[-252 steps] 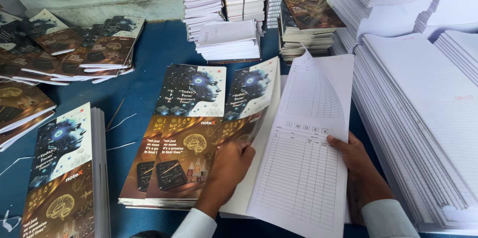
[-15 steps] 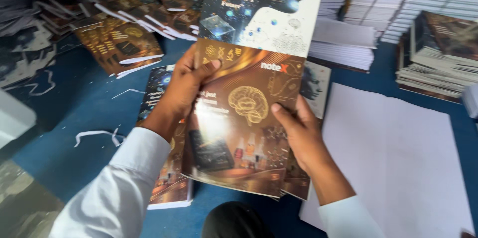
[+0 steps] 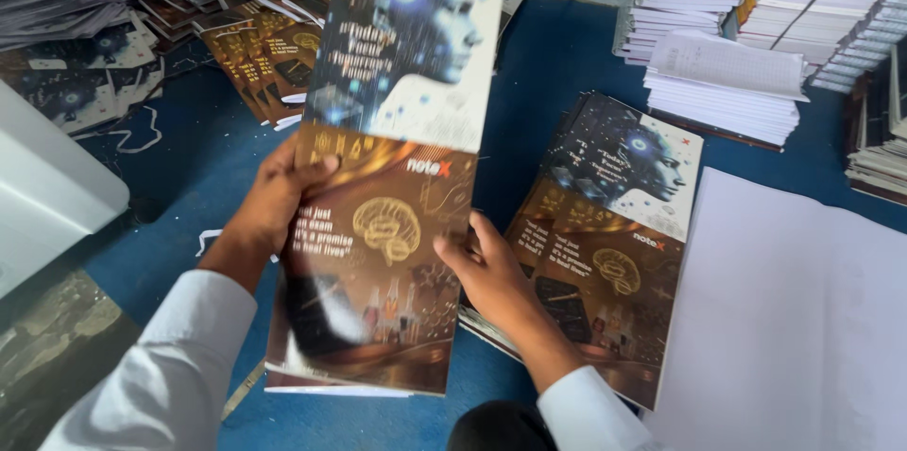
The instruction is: The person assembles notebooks by inserting loose index pages into printed covers. They pick up a cover, place an index sheet inside, and then stack the completed unit. This process is repeated multiple times.
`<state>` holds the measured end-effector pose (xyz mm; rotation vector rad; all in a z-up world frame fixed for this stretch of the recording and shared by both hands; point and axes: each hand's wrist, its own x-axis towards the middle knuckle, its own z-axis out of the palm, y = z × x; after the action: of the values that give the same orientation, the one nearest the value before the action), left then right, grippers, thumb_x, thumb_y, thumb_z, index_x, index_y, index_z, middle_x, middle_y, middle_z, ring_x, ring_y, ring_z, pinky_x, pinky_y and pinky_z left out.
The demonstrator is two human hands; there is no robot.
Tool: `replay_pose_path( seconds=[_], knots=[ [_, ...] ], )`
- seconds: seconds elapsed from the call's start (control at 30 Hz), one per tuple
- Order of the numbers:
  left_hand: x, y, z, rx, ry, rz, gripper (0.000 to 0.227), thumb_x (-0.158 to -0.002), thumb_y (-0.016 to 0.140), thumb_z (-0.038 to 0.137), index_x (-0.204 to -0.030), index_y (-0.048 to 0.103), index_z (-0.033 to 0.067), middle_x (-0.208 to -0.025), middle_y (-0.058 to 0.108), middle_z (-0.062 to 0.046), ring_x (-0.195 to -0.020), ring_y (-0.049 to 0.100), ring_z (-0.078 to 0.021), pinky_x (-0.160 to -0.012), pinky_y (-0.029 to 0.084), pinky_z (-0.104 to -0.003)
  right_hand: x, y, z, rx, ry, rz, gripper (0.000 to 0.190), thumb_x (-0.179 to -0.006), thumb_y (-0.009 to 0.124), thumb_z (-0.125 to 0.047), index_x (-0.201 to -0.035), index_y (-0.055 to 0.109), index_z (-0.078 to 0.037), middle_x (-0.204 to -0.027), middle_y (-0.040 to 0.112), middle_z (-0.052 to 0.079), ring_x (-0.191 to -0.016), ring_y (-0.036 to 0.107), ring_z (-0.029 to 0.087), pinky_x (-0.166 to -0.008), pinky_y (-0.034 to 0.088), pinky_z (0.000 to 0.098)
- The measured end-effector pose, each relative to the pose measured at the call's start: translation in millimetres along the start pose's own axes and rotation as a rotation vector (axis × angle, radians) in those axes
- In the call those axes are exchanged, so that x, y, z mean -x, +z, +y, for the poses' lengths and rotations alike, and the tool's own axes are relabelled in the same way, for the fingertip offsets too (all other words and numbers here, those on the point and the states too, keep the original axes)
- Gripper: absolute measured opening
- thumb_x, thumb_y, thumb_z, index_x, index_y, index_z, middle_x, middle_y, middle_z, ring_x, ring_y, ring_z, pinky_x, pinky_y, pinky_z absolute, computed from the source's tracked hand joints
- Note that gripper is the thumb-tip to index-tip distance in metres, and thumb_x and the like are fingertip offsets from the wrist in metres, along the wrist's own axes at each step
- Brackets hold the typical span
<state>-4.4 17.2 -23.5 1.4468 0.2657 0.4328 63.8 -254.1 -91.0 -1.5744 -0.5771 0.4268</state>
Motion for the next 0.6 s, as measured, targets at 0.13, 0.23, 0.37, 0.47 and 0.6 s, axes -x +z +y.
replay_pose_path(
  seconds=[0.13,0.23,0.37,0.47,0.6],
  knots=[
    [-1.0,-34.7,-57.7,0.009,-0.178,0.128,0.044,-0.089,0.065,0.007,-0.133,0.061,0.0114,-0.116,0.073,-0.005,-0.101,0.07,-0.0175,-0.089,0.057,-0.031,5.3,-50.5,17.2,0.271,0.107,-0.104,0.079,-0.085,0.066,-0.047,-0.153,0.036,-0.018,-0.141,0.058,0.013,-0.119,0.066,0.03,-0.09,0.061,0.0468],
    [5.2,-58.0,-103.6,-0.031,-0.298,0.18,0.04,-0.09,0.067,0.011,-0.13,0.065,0.008,-0.114,0.074,-0.008,-0.097,0.07,-0.0201,-0.086,0.057,-0.034,8.6,-102.9,35.0,0.471,0.002,-0.071,0.069,-0.09,0.066,-0.05,-0.147,0.05,-0.015,-0.134,0.068,0.017,-0.122,0.068,0.032,-0.102,0.056,0.0464],
    [8.6,-81.2,-147.2,-0.12,-0.507,0.331,0.042,-0.089,0.071,0.016,-0.129,0.064,0.0079,-0.107,0.073,-0.015,-0.088,0.069,-0.0251,-0.079,0.057,-0.04,19.9,-169.3,71.0,0.789,0.334,0.024,0.067,-0.092,0.061,-0.049,-0.15,0.045,-0.02,-0.144,0.059,0.013,-0.123,0.065,0.033,-0.105,0.051,0.0486],
    [3.2,-90.8,-165.8,-0.114,-0.422,0.241,0.043,-0.085,0.072,0.017,-0.126,0.067,0.0046,-0.103,0.076,-0.011,-0.084,0.072,-0.02,-0.075,0.058,-0.034,25.8,-191.9,112.2,0.8,0.32,0.086,0.065,-0.09,0.066,-0.047,-0.145,0.05,-0.015,-0.144,0.06,0.014,-0.126,0.063,0.032,-0.106,0.05,0.046],
    [-20.0,-97.5,-166.0,-0.297,-0.412,0.311,0.045,-0.082,0.076,0.014,-0.125,0.067,0.0004,-0.099,0.076,-0.015,-0.08,0.072,-0.0235,-0.072,0.059,-0.037,28.7,-194.1,136.3,0.738,0.28,0.16,0.066,-0.087,0.074,-0.04,-0.141,0.051,-0.009,-0.14,0.061,0.018,-0.125,0.062,0.031,-0.104,0.05,0.0447]
  ],
)
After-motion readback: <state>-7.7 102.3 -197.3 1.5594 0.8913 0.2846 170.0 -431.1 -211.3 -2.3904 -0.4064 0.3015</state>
